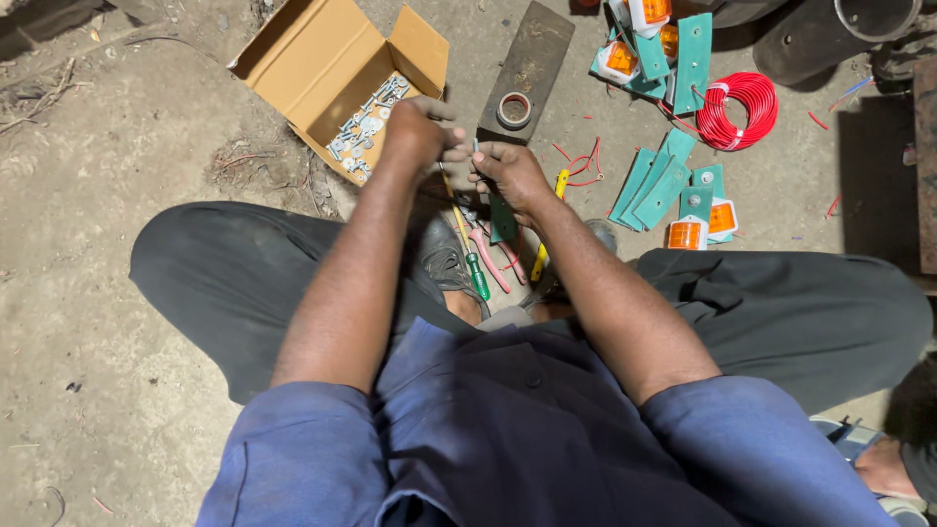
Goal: The person sits on the floor and assembles small electrical components. They attach red wires to a green metal bracket with an orange reflector, using pliers to strip wire ends and a screwdriver to tighten connections. The person handles multiple brackets and wires, completing one unit and setting it aside before starting another.
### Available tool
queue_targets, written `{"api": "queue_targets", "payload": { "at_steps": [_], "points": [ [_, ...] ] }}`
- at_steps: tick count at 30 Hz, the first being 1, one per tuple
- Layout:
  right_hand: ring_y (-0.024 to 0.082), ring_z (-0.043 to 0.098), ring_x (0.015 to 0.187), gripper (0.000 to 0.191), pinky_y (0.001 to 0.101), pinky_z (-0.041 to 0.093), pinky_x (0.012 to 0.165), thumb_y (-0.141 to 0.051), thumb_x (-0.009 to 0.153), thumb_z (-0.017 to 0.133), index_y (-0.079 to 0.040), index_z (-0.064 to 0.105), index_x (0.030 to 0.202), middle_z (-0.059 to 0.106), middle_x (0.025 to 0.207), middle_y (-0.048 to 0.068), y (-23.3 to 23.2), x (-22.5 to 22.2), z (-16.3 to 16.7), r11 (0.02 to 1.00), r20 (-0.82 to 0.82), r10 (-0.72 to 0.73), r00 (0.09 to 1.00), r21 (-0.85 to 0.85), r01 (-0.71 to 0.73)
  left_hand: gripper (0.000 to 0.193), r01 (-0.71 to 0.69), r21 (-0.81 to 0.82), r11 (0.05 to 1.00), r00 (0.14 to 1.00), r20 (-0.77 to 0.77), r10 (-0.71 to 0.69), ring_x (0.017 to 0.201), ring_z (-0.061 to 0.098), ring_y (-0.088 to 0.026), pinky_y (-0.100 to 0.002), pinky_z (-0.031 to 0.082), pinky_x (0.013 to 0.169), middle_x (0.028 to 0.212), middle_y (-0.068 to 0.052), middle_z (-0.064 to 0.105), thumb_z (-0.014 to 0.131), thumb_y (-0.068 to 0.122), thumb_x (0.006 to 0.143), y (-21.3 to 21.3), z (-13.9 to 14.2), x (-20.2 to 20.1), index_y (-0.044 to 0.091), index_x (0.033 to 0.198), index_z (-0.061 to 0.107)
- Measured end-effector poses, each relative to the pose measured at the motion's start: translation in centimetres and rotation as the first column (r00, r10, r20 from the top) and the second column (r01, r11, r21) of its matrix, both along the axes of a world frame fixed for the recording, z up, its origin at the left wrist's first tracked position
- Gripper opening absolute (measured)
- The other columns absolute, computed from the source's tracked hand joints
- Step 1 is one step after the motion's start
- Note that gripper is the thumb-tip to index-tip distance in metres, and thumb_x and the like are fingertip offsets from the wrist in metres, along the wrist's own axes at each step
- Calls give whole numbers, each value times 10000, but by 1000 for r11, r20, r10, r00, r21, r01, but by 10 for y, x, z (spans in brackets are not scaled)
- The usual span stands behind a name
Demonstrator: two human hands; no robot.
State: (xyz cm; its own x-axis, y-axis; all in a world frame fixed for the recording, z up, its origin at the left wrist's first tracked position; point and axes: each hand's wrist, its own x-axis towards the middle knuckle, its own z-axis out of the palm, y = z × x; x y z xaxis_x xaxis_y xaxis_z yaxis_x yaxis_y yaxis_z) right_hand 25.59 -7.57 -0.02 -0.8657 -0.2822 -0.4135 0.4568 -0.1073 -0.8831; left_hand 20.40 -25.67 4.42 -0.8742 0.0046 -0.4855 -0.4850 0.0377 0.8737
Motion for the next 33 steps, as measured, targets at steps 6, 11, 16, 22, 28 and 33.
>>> {"api": "queue_targets", "payload": {
  "at_steps": [6,11,16,22,28,33],
  "points": [
    [50,577,691,154,229,505,614,-111,1016,629,2,696,1096,688,901,-7,4,2,4,998,-77,39,996,44,-36,98,49,-121,991,997,-58,-57,524,711,-200,-365,556,393,769,-130,743,715,-23,883,32,2,22,-41,949,644],
    [25,604,715,164,209,516,635,-105,978,604,-51,726,1075,713,879,-43,10,3,9,969,-173,70,982,245,-26,82,-99,96,990,995,-8,100,512,711,-190,-333,579,391,759,-98,758,718,-31,868,38,-19,22,-17,882,639],
    [56,590,699,141,239,496,636,-120,1007,652,-2,730,1008,694,817,-32,21,3,-5,922,-245,158,957,384,-54,221,-74,-316,946,948,-315,-32,609,706,-290,-416,532,541,719,-163,718,833,128,800,43,-41,34,-8,790,660],
    [50,590,734,159,225,492,654,-77,993,679,2,701,1129,676,868,-27,24,5,-11,953,-305,84,949,303,13,286,-69,-612,788,841,-460,-283,761,694,-387,-474,550,695,779,-233,698,845,222,823,57,-46,40,-36,818,723],
    [75,611,728,263,227,529,660,-52,945,687,-5,659,1202,696,929,9,25,16,2,998,-141,-6,990,59,15,335,82,-118,990,984,167,-61,648,723,-313,-483,602,632,757,-192,731,763,212,883,52,-18,36,-112,886,679],
    [95,613,759,219,230,500,659,-140,1030,690,32,667,1165,686,915,50,27,19,-4,997,-152,-67,986,33,73,348,161,-465,870,986,47,-157,722,751,-282,-422,608,701,843,-169,740,824,270,818,23,-27,-1,-41,927,712]
  ]
}}
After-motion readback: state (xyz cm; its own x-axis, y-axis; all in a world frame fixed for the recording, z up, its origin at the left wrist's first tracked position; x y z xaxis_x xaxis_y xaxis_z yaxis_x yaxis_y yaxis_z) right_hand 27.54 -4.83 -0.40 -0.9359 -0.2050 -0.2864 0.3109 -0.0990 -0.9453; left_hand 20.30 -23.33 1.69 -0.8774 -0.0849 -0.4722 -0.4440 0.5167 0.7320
